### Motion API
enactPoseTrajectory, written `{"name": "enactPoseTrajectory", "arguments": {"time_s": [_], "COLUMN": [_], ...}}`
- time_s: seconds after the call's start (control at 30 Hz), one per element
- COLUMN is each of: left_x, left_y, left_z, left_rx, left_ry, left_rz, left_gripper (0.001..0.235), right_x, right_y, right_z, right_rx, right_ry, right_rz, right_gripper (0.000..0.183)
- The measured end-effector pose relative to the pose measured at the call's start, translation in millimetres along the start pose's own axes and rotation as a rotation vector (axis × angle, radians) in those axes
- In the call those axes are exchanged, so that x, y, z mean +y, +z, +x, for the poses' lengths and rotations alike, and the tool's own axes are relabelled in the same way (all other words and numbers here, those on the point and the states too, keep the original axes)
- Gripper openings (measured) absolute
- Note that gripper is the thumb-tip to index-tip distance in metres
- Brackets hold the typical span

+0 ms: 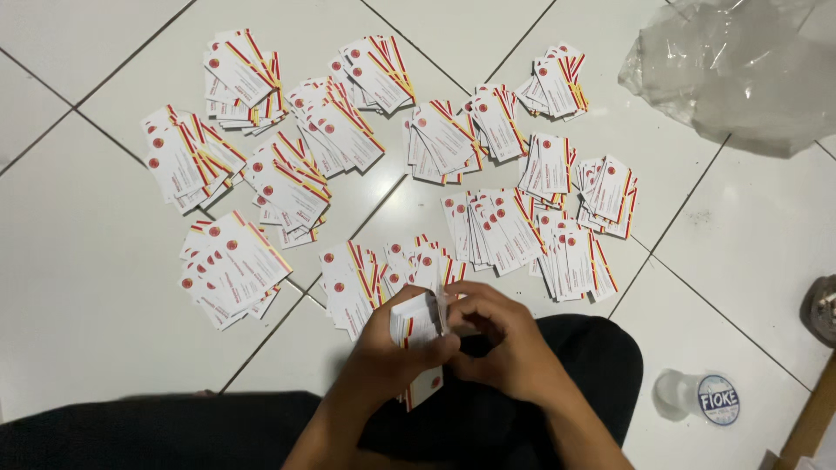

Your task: The person sits cross-legged on a tiled floor and sorts through a large pile of small white cards with red and yellow markings. They repeatedly pick up stacks of cards, fan them out, and place them back down in organized piles.

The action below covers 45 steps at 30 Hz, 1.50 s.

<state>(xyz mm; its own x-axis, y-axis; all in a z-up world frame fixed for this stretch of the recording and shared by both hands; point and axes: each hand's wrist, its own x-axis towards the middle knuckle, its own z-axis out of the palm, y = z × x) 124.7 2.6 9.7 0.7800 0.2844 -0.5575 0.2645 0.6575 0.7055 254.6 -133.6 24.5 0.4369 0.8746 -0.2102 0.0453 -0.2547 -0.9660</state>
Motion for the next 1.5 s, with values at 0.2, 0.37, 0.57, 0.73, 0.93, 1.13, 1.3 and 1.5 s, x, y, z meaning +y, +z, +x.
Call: {"name": "enactPoseTrajectory", "arguments": {"time_s": [0.2, 0.37, 0.57, 0.73, 0.93, 1.13, 1.3, 1.5], "left_x": [2.0, 51.0, 54.8, 44.8, 33.2, 38.8, 58.0, 96.5], "left_y": [-15.6, 3.9, 17.2, 36.3, 58.1, 23.1, 4.1, -6.0], "left_z": [46.4, 60.5, 86.6, 108.2, 122.5, 118.3, 94.3, 59.9], "left_rx": [-0.294, -0.034, 0.163, 0.382, 0.352, 0.106, 0.127, 0.338], "left_ry": [0.165, -0.139, -0.156, -0.082, 0.088, -0.078, -0.059, -0.164], "left_rz": [-0.328, -0.007, 0.252, -0.002, -0.011, -0.405, -0.411, 0.044], "left_gripper": [0.085, 0.045, 0.037, 0.036, 0.030, 0.041, 0.060, 0.079], "right_x": [-1.3, -5.2, 6.8, 17.1, 60.5, 81.2, 105.6, 75.7], "right_y": [-78.9, -108.6, -112.1, -87.5, -80.9, -157.4, -181.1, -164.4], "right_z": [36.6, 60.6, 76.3, 69.1, 96.4, 188.0, 243.8, 231.7], "right_rx": [-0.070, -0.255, -0.206, 0.271, 0.691, 0.607, 0.556, 0.715], "right_ry": [-0.222, -0.276, -0.217, -0.041, 0.290, 0.192, 0.220, 0.223], "right_rz": [-0.517, -0.762, -0.773, -0.523, 0.600, -0.014, -0.631, -0.860], "right_gripper": [0.038, 0.019, 0.024, 0.044, 0.039, 0.040, 0.036, 0.052]}}
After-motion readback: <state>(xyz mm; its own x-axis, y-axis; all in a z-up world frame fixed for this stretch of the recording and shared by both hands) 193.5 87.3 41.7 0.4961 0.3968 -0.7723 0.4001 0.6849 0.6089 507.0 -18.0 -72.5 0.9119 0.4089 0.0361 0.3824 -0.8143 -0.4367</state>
